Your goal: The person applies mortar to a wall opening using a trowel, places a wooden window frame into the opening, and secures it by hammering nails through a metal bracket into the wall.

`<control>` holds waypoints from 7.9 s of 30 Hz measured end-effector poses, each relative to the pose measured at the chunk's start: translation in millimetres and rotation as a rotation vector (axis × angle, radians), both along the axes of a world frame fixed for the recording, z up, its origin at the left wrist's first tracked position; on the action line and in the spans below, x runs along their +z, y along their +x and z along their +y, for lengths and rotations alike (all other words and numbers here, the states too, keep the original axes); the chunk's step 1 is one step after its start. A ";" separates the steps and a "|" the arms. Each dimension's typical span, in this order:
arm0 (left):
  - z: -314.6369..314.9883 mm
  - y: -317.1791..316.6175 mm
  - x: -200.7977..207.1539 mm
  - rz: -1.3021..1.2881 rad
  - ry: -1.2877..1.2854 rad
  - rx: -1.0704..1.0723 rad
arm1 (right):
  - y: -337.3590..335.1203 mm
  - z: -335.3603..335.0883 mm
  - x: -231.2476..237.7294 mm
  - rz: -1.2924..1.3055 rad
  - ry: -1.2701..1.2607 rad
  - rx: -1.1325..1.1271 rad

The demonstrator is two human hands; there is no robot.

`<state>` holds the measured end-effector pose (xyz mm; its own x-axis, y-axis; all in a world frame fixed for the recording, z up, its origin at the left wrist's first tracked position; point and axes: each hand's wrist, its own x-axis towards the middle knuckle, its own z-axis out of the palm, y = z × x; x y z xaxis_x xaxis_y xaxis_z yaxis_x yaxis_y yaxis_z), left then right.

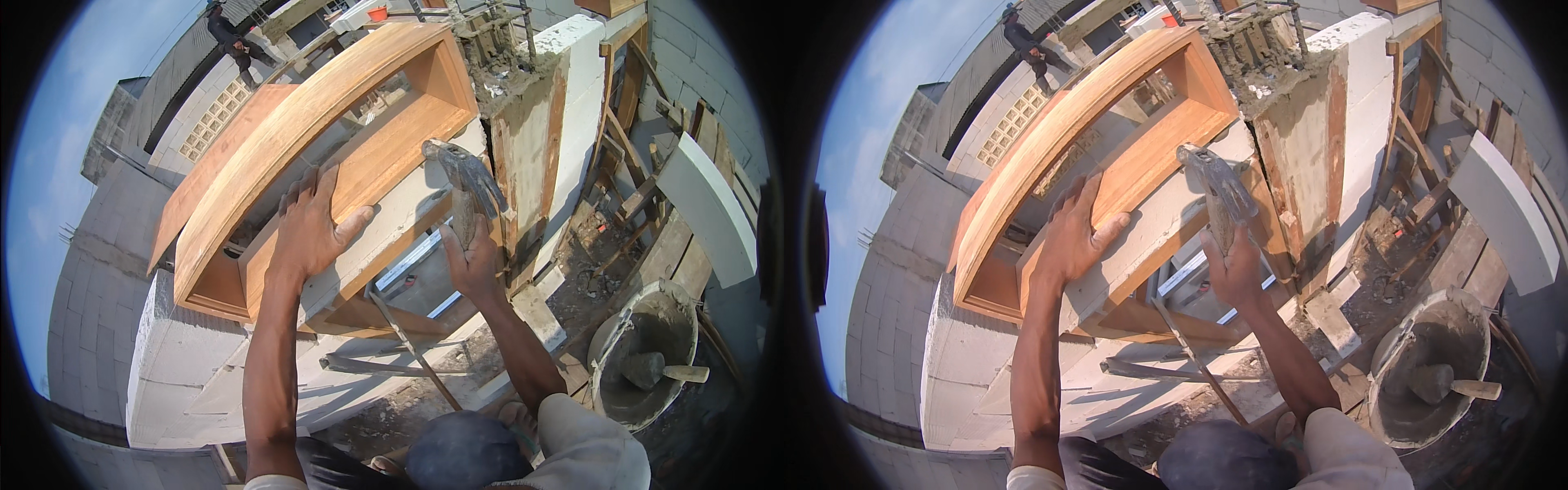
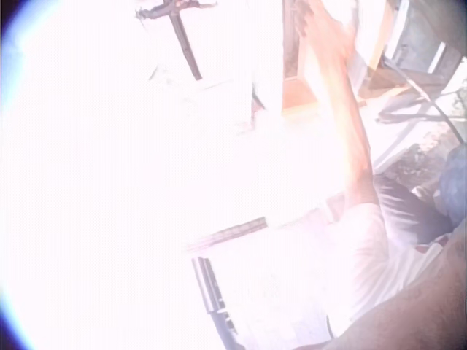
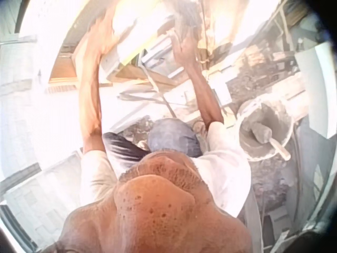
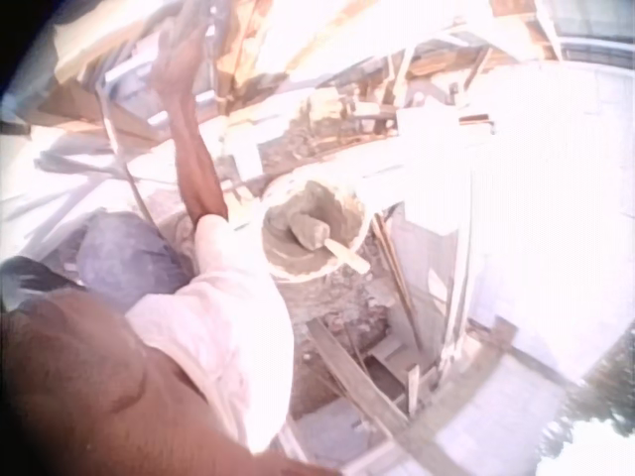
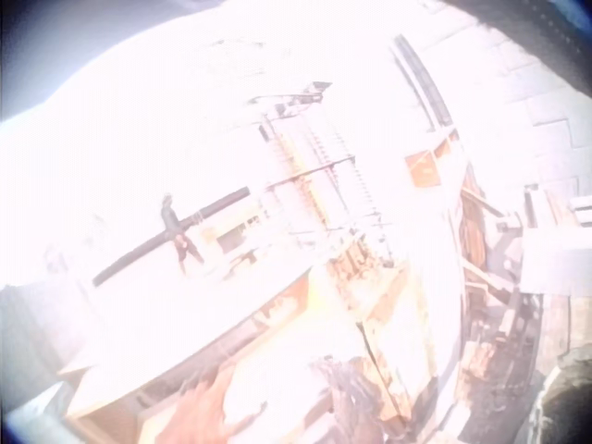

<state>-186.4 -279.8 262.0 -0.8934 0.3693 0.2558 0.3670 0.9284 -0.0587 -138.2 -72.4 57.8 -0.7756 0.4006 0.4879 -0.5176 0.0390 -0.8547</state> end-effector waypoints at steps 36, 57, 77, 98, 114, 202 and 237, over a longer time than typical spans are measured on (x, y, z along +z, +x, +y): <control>-12.9 2.4 -4.6 -0.027 0.171 0.001 | 24.7 68.1 207.1 -0.176 1.420 -0.238; -15.1 1.8 -5.7 -0.027 0.102 0.038 | 26.8 55.2 232.8 -0.482 1.592 -0.100; -10.9 4.5 -5.3 -0.005 0.108 0.013 | 24.3 70.4 212.4 -0.341 1.624 -0.144; -176.7 166.1 -19.6 0.413 0.466 0.158 | 46.4 14.8 203.3 -0.011 1.378 0.033; -190.1 140.0 -13.1 0.342 0.593 0.193 | 66.0 -87.8 206.0 0.156 1.328 0.229; -190.7 130.8 -17.0 0.333 0.591 0.253 | 95.5 -196.9 376.4 -0.035 1.359 0.407; 11.0 -14.3 -3.4 -0.079 0.072 -0.082 | -5.2 104.2 364.8 -0.316 0.879 -0.188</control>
